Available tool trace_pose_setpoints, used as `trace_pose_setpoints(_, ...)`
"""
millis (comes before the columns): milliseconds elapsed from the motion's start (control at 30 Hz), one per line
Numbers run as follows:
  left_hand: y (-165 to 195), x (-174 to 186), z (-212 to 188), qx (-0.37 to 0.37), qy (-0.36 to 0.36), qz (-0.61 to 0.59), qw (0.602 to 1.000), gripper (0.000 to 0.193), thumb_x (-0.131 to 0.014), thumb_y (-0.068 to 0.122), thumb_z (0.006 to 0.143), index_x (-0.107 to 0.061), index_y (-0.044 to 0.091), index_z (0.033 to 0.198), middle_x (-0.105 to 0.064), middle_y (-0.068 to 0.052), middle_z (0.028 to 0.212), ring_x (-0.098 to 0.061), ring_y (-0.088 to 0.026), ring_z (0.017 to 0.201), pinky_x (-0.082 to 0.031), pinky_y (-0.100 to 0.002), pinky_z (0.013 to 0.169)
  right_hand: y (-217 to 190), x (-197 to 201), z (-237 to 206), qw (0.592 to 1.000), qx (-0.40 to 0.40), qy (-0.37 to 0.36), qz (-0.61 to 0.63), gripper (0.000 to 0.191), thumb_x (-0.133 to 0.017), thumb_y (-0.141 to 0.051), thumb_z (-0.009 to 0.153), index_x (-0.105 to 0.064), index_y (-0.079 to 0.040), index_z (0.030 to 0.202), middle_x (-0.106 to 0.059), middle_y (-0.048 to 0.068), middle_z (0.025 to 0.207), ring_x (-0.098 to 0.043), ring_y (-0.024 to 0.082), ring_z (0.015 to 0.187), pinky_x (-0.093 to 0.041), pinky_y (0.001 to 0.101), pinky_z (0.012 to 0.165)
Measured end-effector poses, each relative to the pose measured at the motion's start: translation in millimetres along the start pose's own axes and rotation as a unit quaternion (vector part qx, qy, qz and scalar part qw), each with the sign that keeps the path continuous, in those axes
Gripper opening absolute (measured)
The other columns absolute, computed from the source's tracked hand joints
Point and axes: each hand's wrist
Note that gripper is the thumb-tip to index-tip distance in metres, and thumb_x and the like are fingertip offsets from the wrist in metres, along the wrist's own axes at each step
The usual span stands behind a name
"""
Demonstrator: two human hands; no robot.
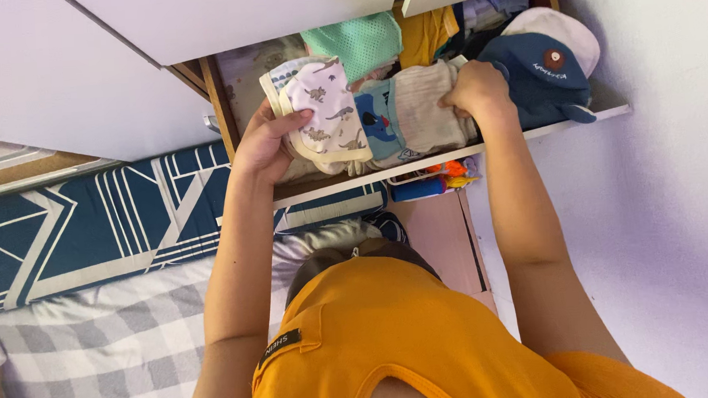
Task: The person sits on a bed and packs a blue diaper bag with a pack of wet wipes, a diaper, and a folded cloth, arranging items inside it on a table. They then carry a folded cloth to a wardrobe drawer and place it inside with other baby clothes and cloths.
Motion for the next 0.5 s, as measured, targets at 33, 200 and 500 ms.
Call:
trace_pose_setpoints(33,1,-1,0,0.007,0.004,0.003,1.000,0.057,-0.073,-0.006,0.082,-0.055,0.001,0.136,-0.069,-0.014,0.124,-0.071,-0.028,0.114,-0.062,-0.044,0.095,-3,-1,-4,1.000,-0.001,0.016,-0.021,0.043,-0.093,-0.038,0.075,-0.076,0.000,0.083,-0.075,0.015,0.076,-0.074,0.028,0.079,-0.058,0.0399,0.075)
trace_pose_setpoints(200,1,-4,1,0.004,-0.013,-0.002,1.000,0.057,-0.074,-0.005,0.083,-0.054,0.000,0.136,-0.070,-0.015,0.125,-0.071,-0.029,0.115,-0.063,-0.044,0.096,-5,4,-22,0.992,0.059,0.058,0.091,0.032,-0.091,-0.035,0.071,-0.080,-0.009,0.087,-0.076,0.010,0.084,-0.072,0.023,0.081,-0.054,0.0365,0.075)
trace_pose_setpoints(500,4,-6,3,0.021,-0.015,-0.014,1.000,0.050,-0.070,0.001,0.088,-0.055,-0.001,0.136,-0.069,-0.015,0.124,-0.071,-0.030,0.113,-0.063,-0.045,0.094,-8,29,-50,0.818,0.245,-0.054,0.518,0.017,-0.072,-0.006,0.094,-0.056,-0.008,0.090,-0.053,-0.007,0.078,-0.046,0.002,0.069,-0.036,0.0223,0.059)
Point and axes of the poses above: each hand's wrist, its own z-axis towards the middle knuckle, its own x-axis out of the back of the hand, y = z × x
